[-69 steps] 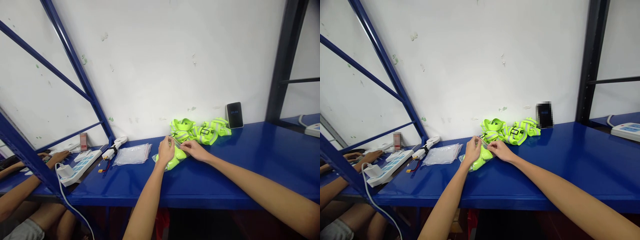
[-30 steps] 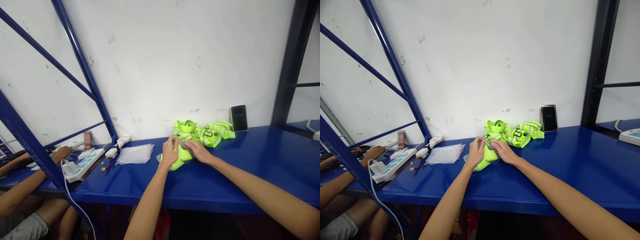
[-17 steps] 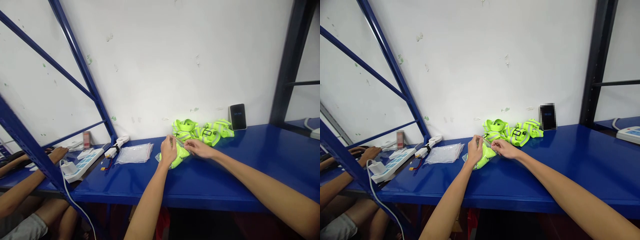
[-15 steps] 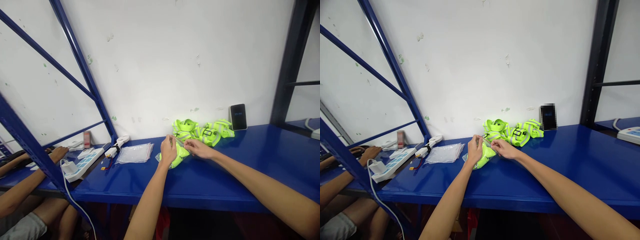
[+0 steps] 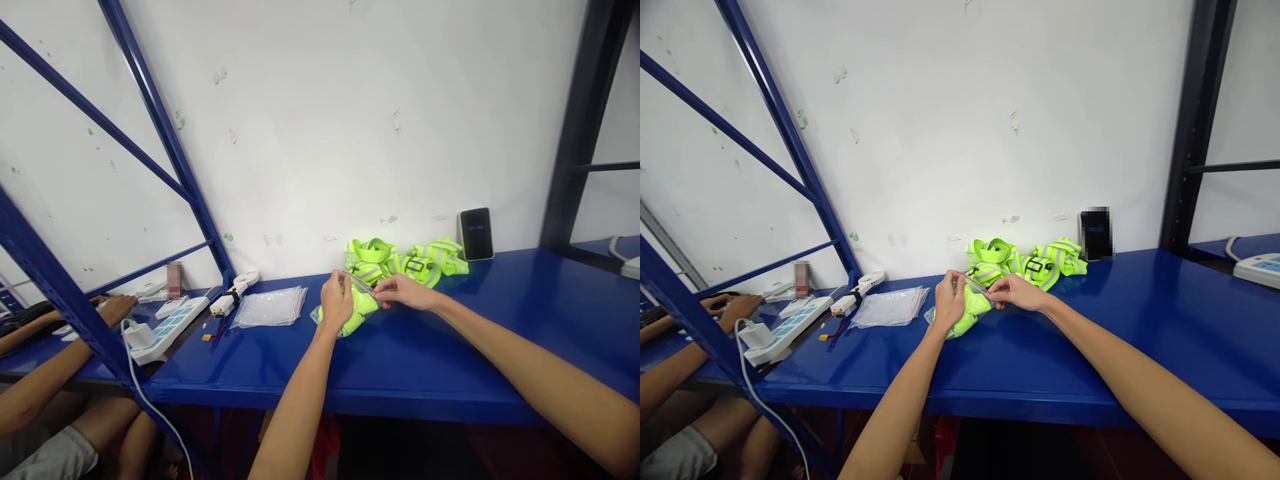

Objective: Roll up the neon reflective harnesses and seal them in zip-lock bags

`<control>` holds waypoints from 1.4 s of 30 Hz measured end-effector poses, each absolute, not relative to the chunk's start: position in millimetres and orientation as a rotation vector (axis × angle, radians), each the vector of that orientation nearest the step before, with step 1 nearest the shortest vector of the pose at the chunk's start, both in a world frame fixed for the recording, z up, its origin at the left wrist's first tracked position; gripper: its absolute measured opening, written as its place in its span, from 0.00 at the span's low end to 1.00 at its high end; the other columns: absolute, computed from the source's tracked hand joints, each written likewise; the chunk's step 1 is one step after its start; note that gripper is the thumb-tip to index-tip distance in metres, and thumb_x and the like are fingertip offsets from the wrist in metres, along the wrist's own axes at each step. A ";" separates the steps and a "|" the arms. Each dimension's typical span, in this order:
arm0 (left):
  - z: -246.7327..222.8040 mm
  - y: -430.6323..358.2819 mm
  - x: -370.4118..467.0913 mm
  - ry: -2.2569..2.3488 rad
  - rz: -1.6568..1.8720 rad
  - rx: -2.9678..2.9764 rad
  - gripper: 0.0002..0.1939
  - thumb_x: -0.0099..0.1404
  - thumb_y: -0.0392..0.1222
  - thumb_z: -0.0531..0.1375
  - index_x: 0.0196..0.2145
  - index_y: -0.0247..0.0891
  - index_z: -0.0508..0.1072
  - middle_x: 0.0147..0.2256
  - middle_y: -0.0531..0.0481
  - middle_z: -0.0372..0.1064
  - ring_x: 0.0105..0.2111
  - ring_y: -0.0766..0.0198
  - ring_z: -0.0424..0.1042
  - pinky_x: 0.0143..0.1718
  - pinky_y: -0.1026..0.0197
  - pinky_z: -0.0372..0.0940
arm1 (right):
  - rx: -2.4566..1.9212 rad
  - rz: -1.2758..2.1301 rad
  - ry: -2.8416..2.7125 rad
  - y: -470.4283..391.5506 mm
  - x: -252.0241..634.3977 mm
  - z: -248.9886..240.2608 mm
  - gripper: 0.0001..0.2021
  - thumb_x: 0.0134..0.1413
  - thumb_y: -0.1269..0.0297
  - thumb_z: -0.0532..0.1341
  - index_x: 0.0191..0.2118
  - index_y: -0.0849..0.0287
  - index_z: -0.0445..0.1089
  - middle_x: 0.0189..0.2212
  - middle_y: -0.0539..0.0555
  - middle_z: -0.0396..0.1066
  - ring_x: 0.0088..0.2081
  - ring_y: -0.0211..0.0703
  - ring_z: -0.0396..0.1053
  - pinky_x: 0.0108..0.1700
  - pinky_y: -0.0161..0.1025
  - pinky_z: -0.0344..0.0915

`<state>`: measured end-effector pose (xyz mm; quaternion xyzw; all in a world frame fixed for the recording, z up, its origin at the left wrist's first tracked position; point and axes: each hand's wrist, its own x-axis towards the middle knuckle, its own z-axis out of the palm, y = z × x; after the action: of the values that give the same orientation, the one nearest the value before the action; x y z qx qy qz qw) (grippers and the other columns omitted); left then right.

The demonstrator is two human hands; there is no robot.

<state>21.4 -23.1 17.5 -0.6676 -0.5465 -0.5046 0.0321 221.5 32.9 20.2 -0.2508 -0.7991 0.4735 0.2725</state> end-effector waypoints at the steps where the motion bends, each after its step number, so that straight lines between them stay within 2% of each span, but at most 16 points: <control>1: 17.7 -23.3 21.4 -1.679 -1.557 -2.056 0.10 0.70 0.44 0.48 0.37 0.41 0.67 0.35 0.50 0.73 0.34 0.62 0.71 0.37 0.61 0.60 | -0.680 1.271 -2.145 32.9 221.2 20.0 0.17 0.47 0.51 0.66 0.32 0.63 0.75 0.25 0.52 0.72 0.28 0.42 0.69 0.37 0.41 0.67; 12: 18.3 -24.3 21.9 -1.654 -1.568 -2.080 0.10 0.71 0.44 0.48 0.37 0.41 0.66 0.35 0.50 0.73 0.35 0.62 0.71 0.37 0.62 0.59 | -0.734 1.243 -2.081 34.3 219.1 17.1 0.14 0.43 0.55 0.69 0.29 0.62 0.74 0.24 0.51 0.73 0.26 0.40 0.70 0.34 0.39 0.67; 19: 18.1 -22.1 19.9 -1.689 -1.578 -2.033 0.10 0.70 0.45 0.48 0.37 0.41 0.66 0.35 0.50 0.73 0.36 0.61 0.72 0.38 0.62 0.60 | -0.735 1.299 -2.007 37.1 223.0 18.4 0.20 0.45 0.52 0.67 0.39 0.63 0.76 0.26 0.54 0.77 0.29 0.46 0.74 0.37 0.43 0.71; 23: 17.2 -19.3 19.3 -1.753 -1.550 -1.990 0.10 0.70 0.45 0.48 0.37 0.42 0.66 0.36 0.50 0.74 0.37 0.60 0.72 0.39 0.61 0.60 | -0.748 1.168 -2.085 35.4 224.9 23.7 0.17 0.45 0.54 0.67 0.37 0.62 0.77 0.28 0.55 0.77 0.32 0.46 0.74 0.38 0.41 0.70; 26: 16.5 -17.8 19.8 -1.771 -1.531 -1.985 0.10 0.70 0.45 0.48 0.37 0.42 0.67 0.36 0.49 0.74 0.37 0.60 0.73 0.39 0.61 0.60 | -0.759 1.026 -2.183 32.4 225.0 27.5 0.15 0.46 0.55 0.66 0.35 0.61 0.77 0.27 0.54 0.76 0.30 0.44 0.72 0.36 0.40 0.68; 32: 16.4 -18.0 21.1 -1.765 -1.509 -2.003 0.10 0.70 0.45 0.48 0.37 0.41 0.67 0.36 0.49 0.74 0.36 0.60 0.73 0.39 0.61 0.61 | -0.789 1.191 -2.184 30.3 227.2 28.2 0.13 0.45 0.54 0.66 0.31 0.60 0.72 0.25 0.51 0.72 0.28 0.42 0.70 0.32 0.38 0.69; 42: 15.9 -18.1 21.5 -1.763 -1.504 -2.022 0.10 0.70 0.45 0.49 0.37 0.41 0.68 0.37 0.49 0.74 0.37 0.60 0.73 0.39 0.61 0.61 | -0.767 1.026 -2.359 33.5 231.9 25.2 0.08 0.47 0.64 0.60 0.34 0.60 0.70 0.25 0.51 0.71 0.25 0.39 0.68 0.30 0.36 0.64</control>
<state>21.5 -18.1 15.9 -0.6571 -0.5729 -0.4888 0.0330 231.9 33.5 25.2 -0.2782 -0.8559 0.3724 0.2268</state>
